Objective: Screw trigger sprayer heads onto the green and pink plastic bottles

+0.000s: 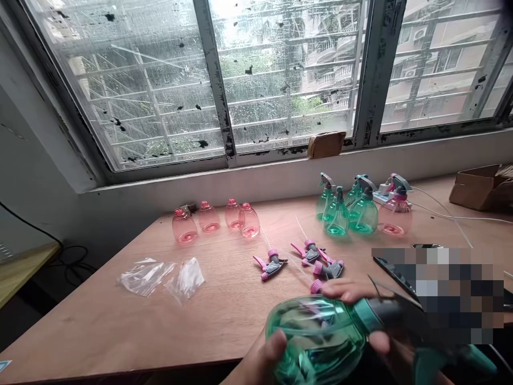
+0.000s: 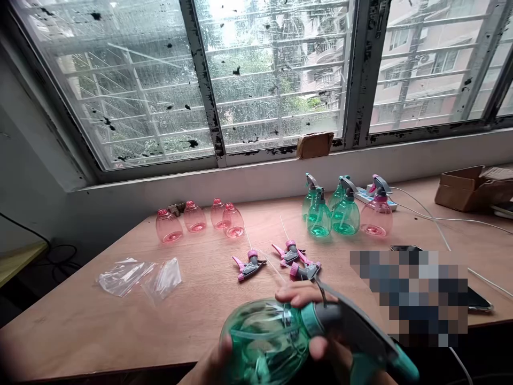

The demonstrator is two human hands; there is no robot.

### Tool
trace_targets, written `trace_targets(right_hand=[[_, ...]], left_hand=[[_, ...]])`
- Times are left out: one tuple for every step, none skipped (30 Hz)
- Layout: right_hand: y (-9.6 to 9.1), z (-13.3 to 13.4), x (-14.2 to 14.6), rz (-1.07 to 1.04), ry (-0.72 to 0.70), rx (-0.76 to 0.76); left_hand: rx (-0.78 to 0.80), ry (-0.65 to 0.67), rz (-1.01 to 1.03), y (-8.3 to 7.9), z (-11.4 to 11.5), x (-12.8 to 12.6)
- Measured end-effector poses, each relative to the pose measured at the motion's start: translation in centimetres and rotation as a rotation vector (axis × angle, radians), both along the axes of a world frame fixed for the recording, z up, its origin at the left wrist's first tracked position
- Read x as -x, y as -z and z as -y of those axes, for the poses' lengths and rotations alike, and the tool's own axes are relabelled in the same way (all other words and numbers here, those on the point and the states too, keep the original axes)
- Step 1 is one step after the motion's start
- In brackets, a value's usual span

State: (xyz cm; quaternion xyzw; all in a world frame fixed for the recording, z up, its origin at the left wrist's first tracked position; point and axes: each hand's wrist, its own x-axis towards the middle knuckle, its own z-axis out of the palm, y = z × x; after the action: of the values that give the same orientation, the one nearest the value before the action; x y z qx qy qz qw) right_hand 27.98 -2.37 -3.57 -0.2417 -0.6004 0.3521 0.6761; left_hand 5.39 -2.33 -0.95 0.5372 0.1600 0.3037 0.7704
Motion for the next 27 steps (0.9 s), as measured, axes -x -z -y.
trace_targets(right_hand=[[0.3,-0.3,0.1,0.017,0.004,-0.112],[0.5,-0.6,0.2,0.016,0.015,-0.216],[0.8,-0.8,0.3,0.014,0.025,-0.275],[0.9,-0.9,0.3,0.023,0.021,-0.283],[1.0,-0.9,0.2,0.032,0.019,-0.257],[1.1,-0.8,0.1,0.047,0.006,-0.195],[1.0,-0.5,0.0,0.049,-0.009,-0.113],[0.9,-0.2,-0.1,0.035,-0.024,-0.022],[0.7,0.2,-0.2,0.014,-0.047,0.075],[0.5,0.5,-0.3,-0.020,-0.065,0.155],[0.3,0.7,-0.3,-0.048,-0.087,0.222],[0.1,0.9,-0.3,-0.066,-0.110,0.266],[0.0,1.0,-0.3,-0.074,-0.125,0.286],[-0.1,1.0,-0.2,-0.071,-0.130,0.290],[-0.1,0.8,-0.2,-0.055,-0.127,0.285],[0.0,0.5,-0.2,-0.025,-0.124,0.263],[0.1,0.0,-0.2,-0.004,-0.121,0.195],[0.2,-0.5,-0.2,0.016,-0.127,0.095],[0.3,-1.0,-0.3,0.034,-0.152,-0.037],[0.3,-1.5,-0.4,0.026,-0.182,-0.205],[0.3,-1.9,-0.5,0.053,-0.233,-0.298],[0.3,-2.0,-0.6,0.086,-0.264,-0.337],[0.2,-2.0,-0.7,0.089,-0.280,-0.335],[0.1,-1.7,-0.8,0.064,-0.267,-0.269],[0.0,-1.2,-0.7,0.018,-0.240,-0.167],[-0.2,-0.6,-0.7,-0.023,-0.222,-0.030],[-0.2,-0.1,-0.6,-0.064,-0.206,0.099]], left_hand=[[0.091,0.057,0.009,-0.4,-0.1,-0.4],[0.167,0.094,0.012,-0.7,-0.2,-0.8],[0.229,0.116,0.011,-0.9,-0.3,-1.1],[0.267,0.127,0.006,-1.1,-0.3,-1.4],[0.284,0.130,0.003,-1.1,-0.4,-1.5],[0.279,0.123,0.002,-1.1,-0.4,-1.6],[0.245,0.101,0.005,-0.9,-0.3,-1.5],[0.180,0.061,0.008,-0.8,-0.3,-1.2],[0.089,0.005,0.008,-0.6,-0.2,-0.9],[-0.009,-0.056,0.004,-0.4,-0.1,-0.5],[-0.098,-0.111,-0.004,-0.4,-0.1,-0.1],[-0.161,-0.152,-0.012,-0.4,-0.1,0.3],[-0.187,-0.170,-0.020,-0.5,-0.1,0.6],[-0.171,-0.162,-0.027,-0.6,-0.1,0.7],[-0.120,-0.130,-0.033,-0.8,-0.2,0.8],[-0.044,-0.081,-0.039,-0.9,-0.3,0.6],[0.037,-0.024,-0.045,-1.1,-0.4,0.3],[0.109,0.032,-0.050,-1.2,-0.5,-0.1],[0.161,0.079,-0.053,-1.2,-0.5,-0.6],[0.189,0.115,-0.056,-1.1,-0.6,-1.0],[0.195,0.137,-0.061,-1.1,-0.6,-1.4],[0.187,0.149,-0.067,-1.0,-0.6,-1.7],[0.175,0.152,-0.074,-0.9,-0.6,-1.8],[0.158,0.147,-0.081,-0.8,-0.7,-1.9],[0.134,0.135,-0.085,-0.6,-0.7,-1.8],[0.102,0.122,-0.081,-0.4,-0.7,-1.6],[0.054,0.103,-0.070,-0.1,-0.7,-1.4]])
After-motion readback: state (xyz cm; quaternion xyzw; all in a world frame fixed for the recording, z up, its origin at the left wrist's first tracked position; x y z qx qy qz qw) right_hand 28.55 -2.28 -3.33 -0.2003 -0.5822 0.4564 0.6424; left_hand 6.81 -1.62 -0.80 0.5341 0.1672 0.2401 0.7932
